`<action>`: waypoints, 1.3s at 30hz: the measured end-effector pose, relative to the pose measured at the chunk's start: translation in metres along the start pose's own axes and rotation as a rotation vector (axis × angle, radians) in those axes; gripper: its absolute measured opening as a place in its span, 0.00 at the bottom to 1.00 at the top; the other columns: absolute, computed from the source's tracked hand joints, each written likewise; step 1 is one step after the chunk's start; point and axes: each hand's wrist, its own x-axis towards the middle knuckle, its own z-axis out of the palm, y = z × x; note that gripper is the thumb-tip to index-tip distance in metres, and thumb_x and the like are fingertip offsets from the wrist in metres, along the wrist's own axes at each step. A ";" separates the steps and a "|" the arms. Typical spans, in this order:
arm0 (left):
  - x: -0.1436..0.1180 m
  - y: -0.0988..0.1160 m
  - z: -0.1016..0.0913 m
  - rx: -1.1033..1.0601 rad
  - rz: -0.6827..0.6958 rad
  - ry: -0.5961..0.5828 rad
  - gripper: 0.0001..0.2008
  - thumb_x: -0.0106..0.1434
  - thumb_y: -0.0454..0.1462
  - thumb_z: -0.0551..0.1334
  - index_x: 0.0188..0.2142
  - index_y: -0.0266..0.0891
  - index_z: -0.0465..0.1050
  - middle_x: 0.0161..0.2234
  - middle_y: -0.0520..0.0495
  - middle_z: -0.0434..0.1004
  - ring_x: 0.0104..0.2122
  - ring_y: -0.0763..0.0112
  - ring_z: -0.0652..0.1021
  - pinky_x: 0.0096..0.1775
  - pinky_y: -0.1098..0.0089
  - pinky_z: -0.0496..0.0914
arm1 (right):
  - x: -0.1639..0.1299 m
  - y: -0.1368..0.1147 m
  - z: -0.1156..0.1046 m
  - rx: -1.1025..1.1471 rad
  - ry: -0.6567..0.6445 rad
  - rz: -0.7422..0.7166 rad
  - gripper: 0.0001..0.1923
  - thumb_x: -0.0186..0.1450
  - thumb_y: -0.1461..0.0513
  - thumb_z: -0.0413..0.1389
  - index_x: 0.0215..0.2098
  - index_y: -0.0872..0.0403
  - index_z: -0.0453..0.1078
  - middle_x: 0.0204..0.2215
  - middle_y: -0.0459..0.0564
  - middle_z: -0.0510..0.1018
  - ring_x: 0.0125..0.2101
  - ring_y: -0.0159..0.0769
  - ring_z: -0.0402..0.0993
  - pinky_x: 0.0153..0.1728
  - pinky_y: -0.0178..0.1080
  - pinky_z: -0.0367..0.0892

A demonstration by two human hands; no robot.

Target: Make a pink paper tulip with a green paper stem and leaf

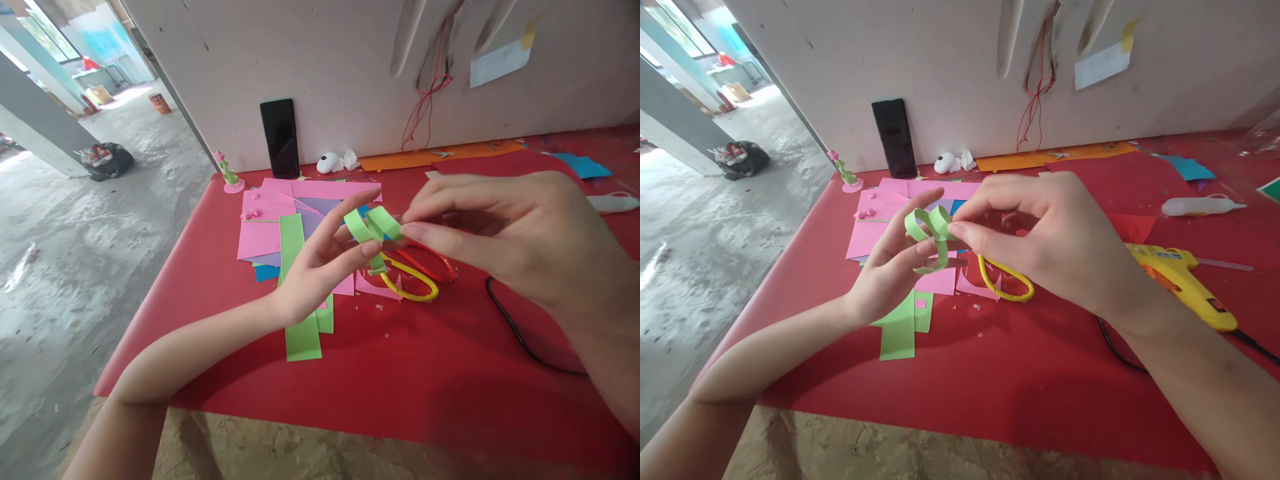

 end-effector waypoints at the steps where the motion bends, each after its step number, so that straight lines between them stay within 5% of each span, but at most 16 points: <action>1: 0.000 0.000 0.000 -0.031 -0.013 -0.020 0.20 0.63 0.37 0.60 0.53 0.56 0.62 0.43 0.53 0.73 0.49 0.64 0.75 0.47 0.64 0.72 | 0.000 0.000 0.000 -0.001 0.016 -0.007 0.05 0.57 0.61 0.58 0.24 0.53 0.73 0.26 0.44 0.73 0.24 0.25 0.64 0.22 0.32 0.59; 4: 0.002 -0.002 -0.002 -0.050 -0.073 -0.025 0.20 0.62 0.40 0.62 0.53 0.55 0.62 0.47 0.53 0.73 0.53 0.61 0.72 0.51 0.60 0.70 | 0.001 0.000 0.002 0.005 0.045 -0.004 0.05 0.57 0.62 0.59 0.24 0.53 0.73 0.30 0.45 0.75 0.28 0.26 0.67 0.25 0.32 0.62; 9: 0.004 -0.006 -0.005 -0.049 -0.113 0.038 0.22 0.58 0.52 0.59 0.50 0.48 0.68 0.59 0.52 0.63 0.59 0.56 0.65 0.57 0.56 0.62 | 0.002 -0.001 0.003 0.014 0.041 0.112 0.06 0.56 0.60 0.59 0.25 0.54 0.74 0.22 0.45 0.75 0.23 0.27 0.67 0.21 0.32 0.60; 14: 0.001 -0.003 -0.001 0.060 -0.064 0.064 0.24 0.60 0.47 0.60 0.55 0.48 0.62 0.61 0.50 0.60 0.60 0.56 0.63 0.57 0.57 0.63 | 0.001 -0.001 0.007 -0.047 0.095 0.056 0.07 0.58 0.59 0.58 0.25 0.53 0.75 0.21 0.44 0.76 0.21 0.26 0.65 0.21 0.34 0.61; 20: -0.002 -0.006 0.005 0.148 0.034 0.077 0.33 0.55 0.33 0.66 0.58 0.54 0.57 0.56 0.50 0.67 0.57 0.59 0.68 0.55 0.59 0.66 | 0.001 0.003 0.008 -0.038 0.057 0.095 0.07 0.57 0.58 0.58 0.26 0.52 0.76 0.20 0.44 0.76 0.20 0.28 0.66 0.18 0.34 0.58; 28: 0.000 -0.004 0.002 0.027 -0.010 0.135 0.14 0.64 0.39 0.59 0.49 0.47 0.68 0.38 0.52 0.75 0.46 0.64 0.75 0.48 0.62 0.73 | 0.001 0.002 0.006 0.062 -0.037 0.172 0.10 0.57 0.55 0.58 0.28 0.50 0.78 0.27 0.46 0.78 0.27 0.33 0.72 0.20 0.34 0.61; 39: 0.003 0.000 0.004 -0.256 -0.112 0.050 0.12 0.66 0.36 0.52 0.47 0.41 0.67 0.40 0.49 0.77 0.43 0.66 0.79 0.45 0.63 0.74 | 0.001 0.006 0.004 0.043 -0.039 0.075 0.05 0.56 0.57 0.61 0.28 0.48 0.77 0.29 0.45 0.77 0.30 0.32 0.71 0.29 0.38 0.67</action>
